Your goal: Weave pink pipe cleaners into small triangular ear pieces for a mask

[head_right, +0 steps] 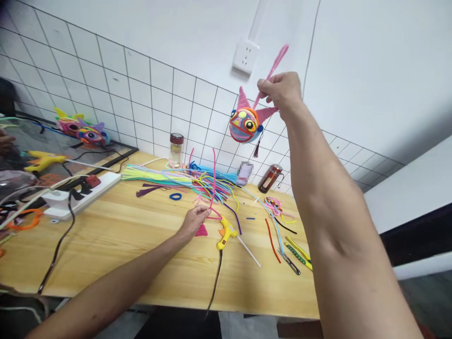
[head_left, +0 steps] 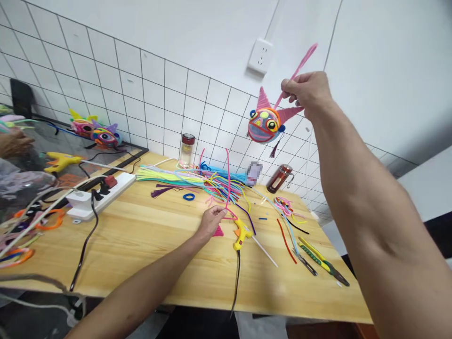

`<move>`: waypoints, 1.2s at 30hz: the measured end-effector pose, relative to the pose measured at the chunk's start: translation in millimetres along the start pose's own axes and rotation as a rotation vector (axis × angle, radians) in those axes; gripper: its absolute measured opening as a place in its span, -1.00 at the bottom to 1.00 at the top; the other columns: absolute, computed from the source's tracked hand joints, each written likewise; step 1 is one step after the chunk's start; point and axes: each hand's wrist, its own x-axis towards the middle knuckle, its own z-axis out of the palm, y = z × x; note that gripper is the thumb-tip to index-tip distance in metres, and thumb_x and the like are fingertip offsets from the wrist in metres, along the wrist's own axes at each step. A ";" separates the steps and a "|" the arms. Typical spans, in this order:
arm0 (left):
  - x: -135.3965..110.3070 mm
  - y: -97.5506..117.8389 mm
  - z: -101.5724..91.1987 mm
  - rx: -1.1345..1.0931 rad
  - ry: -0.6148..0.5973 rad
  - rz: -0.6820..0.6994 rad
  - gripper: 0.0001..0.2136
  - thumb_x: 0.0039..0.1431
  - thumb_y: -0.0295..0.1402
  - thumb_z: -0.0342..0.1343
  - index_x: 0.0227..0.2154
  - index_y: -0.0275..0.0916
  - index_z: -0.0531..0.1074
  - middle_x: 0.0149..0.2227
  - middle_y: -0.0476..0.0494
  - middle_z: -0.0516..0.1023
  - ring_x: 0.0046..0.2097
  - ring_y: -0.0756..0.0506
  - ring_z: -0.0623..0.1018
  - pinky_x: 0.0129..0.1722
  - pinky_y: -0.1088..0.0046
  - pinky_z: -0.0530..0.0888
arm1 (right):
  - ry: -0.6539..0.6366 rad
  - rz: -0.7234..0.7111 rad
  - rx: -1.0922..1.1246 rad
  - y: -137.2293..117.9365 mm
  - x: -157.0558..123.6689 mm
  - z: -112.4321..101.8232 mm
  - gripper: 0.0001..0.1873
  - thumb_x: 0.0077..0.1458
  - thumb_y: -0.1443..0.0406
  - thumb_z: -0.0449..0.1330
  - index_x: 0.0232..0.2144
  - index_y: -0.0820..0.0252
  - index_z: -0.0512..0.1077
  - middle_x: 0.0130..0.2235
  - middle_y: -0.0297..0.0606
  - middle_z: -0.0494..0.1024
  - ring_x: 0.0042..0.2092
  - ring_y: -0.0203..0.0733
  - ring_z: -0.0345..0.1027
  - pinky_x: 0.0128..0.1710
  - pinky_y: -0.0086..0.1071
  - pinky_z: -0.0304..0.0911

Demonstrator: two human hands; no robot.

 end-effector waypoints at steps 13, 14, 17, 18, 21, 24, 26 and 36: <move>2.9 -0.3 -0.5 -0.009 -0.018 0.016 -0.62 -0.15 0.02 0.33 -0.48 -0.23 0.54 -0.52 -0.01 0.47 -0.44 -0.02 0.38 -0.41 0.44 0.31 | -0.212 0.016 0.053 -31.7 -10.9 2.3 -0.76 0.35 0.42 0.27 -0.40 0.22 0.59 -0.44 -0.35 0.49 -0.41 -0.35 0.17 -0.28 -0.34 0.23; 3.2 -0.6 -0.4 -0.006 -0.017 0.016 -0.62 -0.15 0.02 0.33 -0.49 -0.23 0.53 -0.52 -0.01 0.47 -0.44 -0.02 0.38 -0.41 0.44 0.30 | -0.228 0.020 0.046 -32.6 -11.2 2.0 -0.76 0.36 0.42 0.26 -0.39 0.22 0.60 -0.42 -0.33 0.50 -0.40 -0.35 0.18 -0.25 -0.33 0.25; 3.9 -1.4 -0.4 -0.001 -0.018 0.018 -0.62 -0.14 0.01 0.34 -0.47 -0.23 0.54 -0.52 0.00 0.47 -0.45 -0.02 0.37 -0.41 0.44 0.29 | -0.269 0.013 0.023 -33.0 -9.7 1.9 -0.76 0.37 0.45 0.25 -0.36 0.20 0.61 -0.36 -0.30 0.55 -0.36 -0.33 0.23 -0.18 -0.33 0.28; 4.1 -1.4 -0.5 -0.002 -0.020 0.019 -0.62 -0.14 0.01 0.34 -0.46 -0.23 0.55 -0.52 0.00 0.47 -0.45 -0.02 0.37 -0.41 0.44 0.30 | -0.284 0.003 0.022 -32.6 -8.6 2.0 -0.77 0.37 0.46 0.25 -0.35 0.19 0.61 -0.34 -0.30 0.57 -0.34 -0.33 0.25 -0.17 -0.34 0.29; 4.0 -1.2 -0.9 -0.005 -0.031 0.021 -0.61 -0.15 0.01 0.36 -0.44 -0.24 0.56 -0.52 0.00 0.48 -0.45 -0.01 0.37 -0.42 0.44 0.30 | -0.310 -0.024 0.038 -31.3 -5.6 2.7 -0.77 0.32 0.50 0.27 -0.35 0.16 0.61 -0.29 -0.30 0.61 -0.31 -0.32 0.27 -0.12 -0.35 0.30; 3.6 -1.1 -1.1 -0.006 -0.040 0.021 -0.61 -0.15 0.01 0.37 -0.45 -0.24 0.56 -0.53 0.00 0.47 -0.47 -0.01 0.36 -0.43 0.44 0.29 | -0.298 -0.013 0.066 -32.0 -5.1 3.7 -0.78 0.29 0.52 0.28 -0.38 0.18 0.59 -0.30 -0.29 0.61 -0.33 -0.33 0.26 -0.09 -0.33 0.33; 3.4 -1.4 -1.0 -0.006 -0.043 0.025 -0.61 -0.13 0.01 0.38 -0.45 -0.24 0.56 -0.53 0.00 0.47 -0.47 -0.01 0.36 -0.43 0.44 0.30 | -0.276 0.000 0.082 -33.3 -6.2 4.4 -0.77 0.28 0.50 0.30 -0.42 0.18 0.57 -0.37 -0.30 0.57 -0.34 -0.32 0.26 -0.10 -0.32 0.35; 1.3 0.2 1.3 0.005 -0.053 0.048 -0.65 -0.07 -0.02 0.36 -0.46 -0.26 0.59 -0.53 0.00 0.51 -0.46 -0.02 0.40 -0.38 0.43 0.35 | -0.105 0.004 -0.039 -36.9 -13.8 8.2 -0.66 0.25 0.36 0.42 -0.56 0.18 0.47 -0.55 -0.31 0.51 -0.41 -0.30 0.39 -0.27 -0.32 0.46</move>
